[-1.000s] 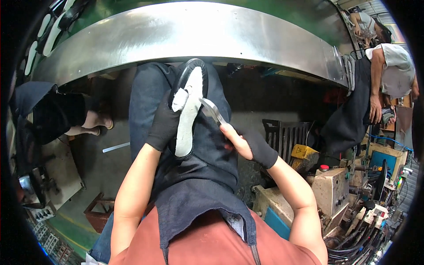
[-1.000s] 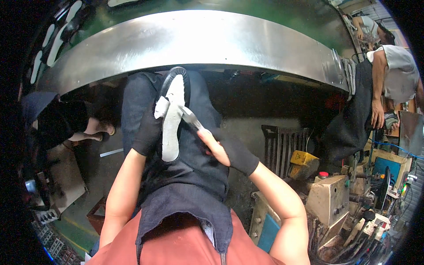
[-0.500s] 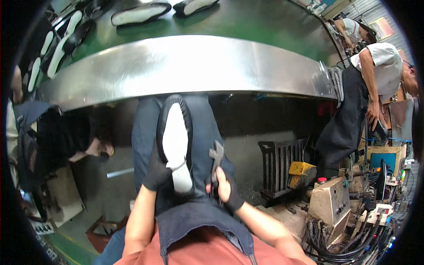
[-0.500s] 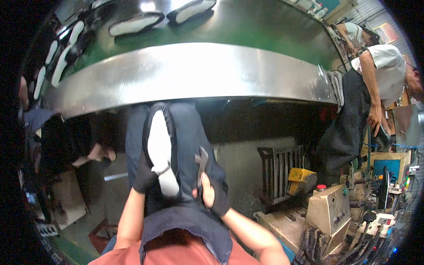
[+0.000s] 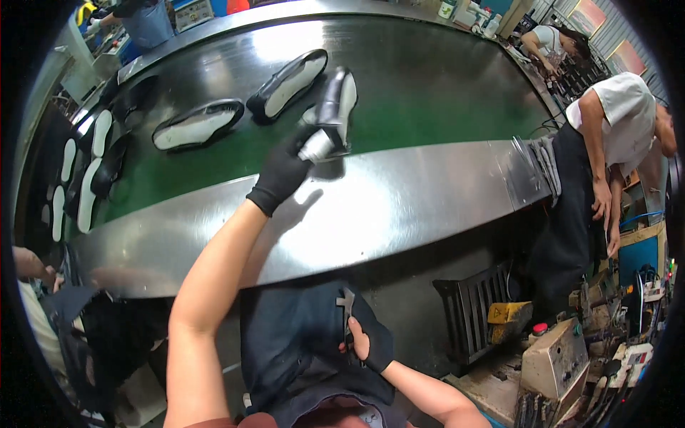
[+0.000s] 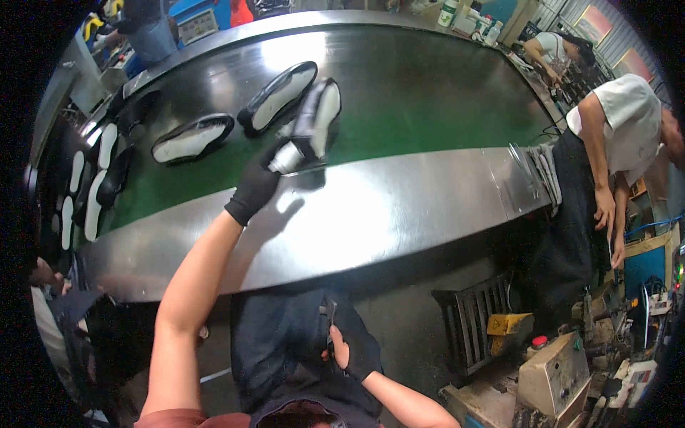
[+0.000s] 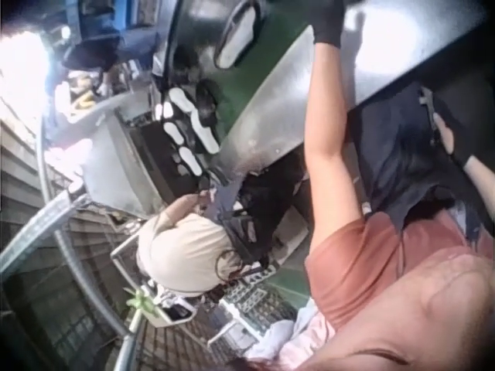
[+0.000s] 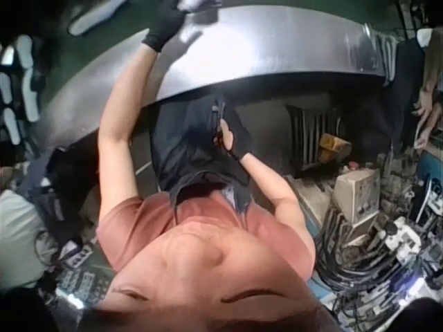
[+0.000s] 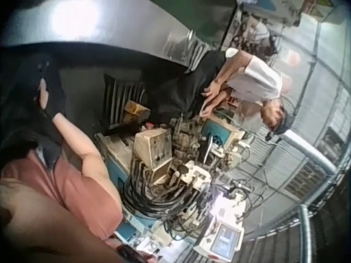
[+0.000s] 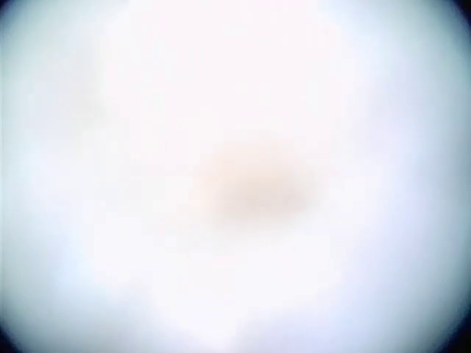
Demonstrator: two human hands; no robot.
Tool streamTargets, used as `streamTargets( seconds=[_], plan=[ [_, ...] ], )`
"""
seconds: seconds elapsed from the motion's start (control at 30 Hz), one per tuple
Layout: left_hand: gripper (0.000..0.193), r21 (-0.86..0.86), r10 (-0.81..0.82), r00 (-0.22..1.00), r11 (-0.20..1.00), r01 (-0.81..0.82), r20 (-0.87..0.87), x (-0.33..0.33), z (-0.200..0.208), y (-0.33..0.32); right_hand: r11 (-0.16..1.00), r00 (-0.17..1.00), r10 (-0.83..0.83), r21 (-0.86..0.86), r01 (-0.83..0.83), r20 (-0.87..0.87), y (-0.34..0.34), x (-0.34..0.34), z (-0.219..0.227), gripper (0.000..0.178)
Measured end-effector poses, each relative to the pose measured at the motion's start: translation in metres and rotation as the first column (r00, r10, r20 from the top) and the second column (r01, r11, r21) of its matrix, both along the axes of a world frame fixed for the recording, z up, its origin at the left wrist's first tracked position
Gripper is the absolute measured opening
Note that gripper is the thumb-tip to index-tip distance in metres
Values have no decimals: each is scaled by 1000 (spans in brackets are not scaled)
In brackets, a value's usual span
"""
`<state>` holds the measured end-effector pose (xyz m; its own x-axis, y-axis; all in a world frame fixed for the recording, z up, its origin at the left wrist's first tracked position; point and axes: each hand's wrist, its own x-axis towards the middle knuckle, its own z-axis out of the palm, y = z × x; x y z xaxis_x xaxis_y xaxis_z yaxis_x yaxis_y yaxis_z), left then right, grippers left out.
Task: The user is using a tool to pull and shape the upper part of a shoe onto a last at a factory conveyor belt.
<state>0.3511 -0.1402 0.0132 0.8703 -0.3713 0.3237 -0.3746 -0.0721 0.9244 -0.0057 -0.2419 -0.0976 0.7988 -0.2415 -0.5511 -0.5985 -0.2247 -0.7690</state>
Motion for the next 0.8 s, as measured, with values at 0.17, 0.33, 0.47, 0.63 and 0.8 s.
streamTargets(
  seconds=[0.17,0.33,0.47,0.63,0.8],
  plan=[
    [41,669,-305,797,726,-160,522,90,-11,17,934,990,-98,335,128,-104,1,58,25,40],
    [59,447,220,758,695,-563,614,196,-47,23,797,949,-19,568,204,-314,9,42,-42,41],
    [77,596,307,827,581,-555,471,197,-50,3,786,955,-91,569,243,-282,6,48,-24,45],
    [71,691,290,957,697,-190,-30,182,-49,50,936,993,-2,350,45,-122,8,66,37,52],
    [50,-489,-253,684,855,-172,-684,-2,-16,93,876,992,-98,465,125,-83,6,12,1,41]
  ],
)
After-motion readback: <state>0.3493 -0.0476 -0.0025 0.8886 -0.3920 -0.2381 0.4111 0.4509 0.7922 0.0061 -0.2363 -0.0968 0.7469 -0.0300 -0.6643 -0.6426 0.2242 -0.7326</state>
